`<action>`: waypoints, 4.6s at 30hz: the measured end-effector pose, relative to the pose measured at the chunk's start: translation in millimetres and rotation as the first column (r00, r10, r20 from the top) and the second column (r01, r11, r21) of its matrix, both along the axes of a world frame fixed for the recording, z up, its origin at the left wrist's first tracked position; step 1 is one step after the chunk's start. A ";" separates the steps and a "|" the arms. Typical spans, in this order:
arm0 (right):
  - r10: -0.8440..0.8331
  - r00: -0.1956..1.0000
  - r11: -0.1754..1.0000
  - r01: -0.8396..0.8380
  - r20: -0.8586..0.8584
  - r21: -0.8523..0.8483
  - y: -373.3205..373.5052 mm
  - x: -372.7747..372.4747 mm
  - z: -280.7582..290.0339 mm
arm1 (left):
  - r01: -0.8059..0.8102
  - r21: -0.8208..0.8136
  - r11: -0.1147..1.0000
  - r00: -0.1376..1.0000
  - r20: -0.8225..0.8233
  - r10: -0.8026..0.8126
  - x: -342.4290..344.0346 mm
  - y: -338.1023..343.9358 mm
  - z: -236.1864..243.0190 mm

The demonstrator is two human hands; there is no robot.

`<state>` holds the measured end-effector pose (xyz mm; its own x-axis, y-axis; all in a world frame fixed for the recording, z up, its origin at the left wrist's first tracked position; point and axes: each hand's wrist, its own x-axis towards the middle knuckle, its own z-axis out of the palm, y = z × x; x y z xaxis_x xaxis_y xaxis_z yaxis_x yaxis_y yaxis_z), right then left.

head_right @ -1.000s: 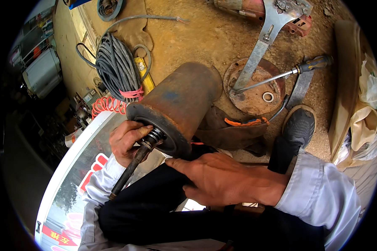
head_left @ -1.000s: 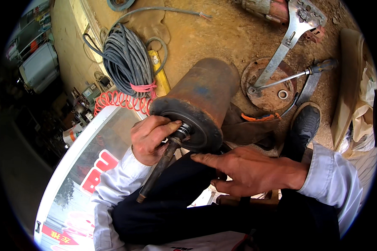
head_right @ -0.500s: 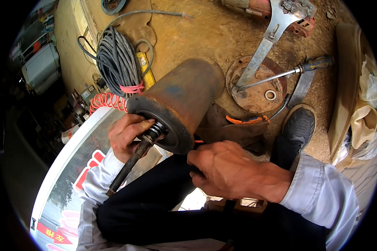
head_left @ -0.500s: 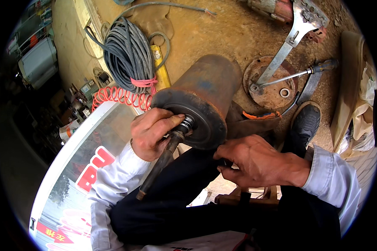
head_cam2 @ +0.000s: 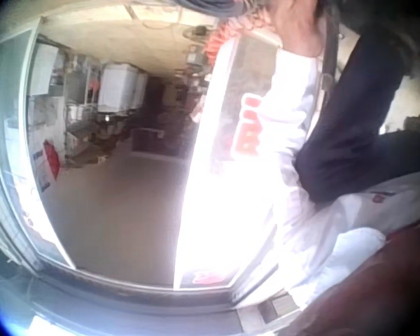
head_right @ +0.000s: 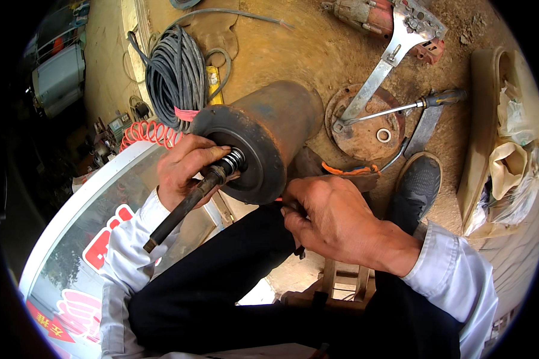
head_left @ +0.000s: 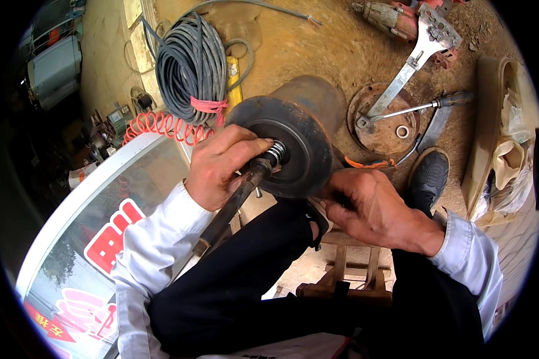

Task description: The person sits cross-legged and uses a wrench and screwdriver to loosen and remove a bolt from a cylindrical mechanical part. They then use a power drill to remove a screw and disassemble the part further.

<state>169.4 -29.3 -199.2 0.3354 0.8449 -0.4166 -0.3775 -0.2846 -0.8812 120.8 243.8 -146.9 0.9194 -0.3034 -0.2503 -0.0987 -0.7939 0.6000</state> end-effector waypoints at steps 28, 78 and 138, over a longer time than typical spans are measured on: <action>0.354 0.825 0.908 -0.189 0.440 -0.375 -18.3 -38.4 -52.2 | -0.112 -0.143 0.983 0.982 0.138 0.132 -20.2 0.2 6.4; -0.174 0.522 0.963 0.268 0.835 0.033 -85.4 20.3 360.3 | -0.371 0.043 0.928 0.818 0.489 0.304 -189.3 -85.1 339.3; 0.605 0.200 0.790 -0.033 0.770 -0.612 13.2 -132.4 -16.1 | -0.400 0.229 0.887 0.916 0.077 0.393 -203.1 -85.8 208.3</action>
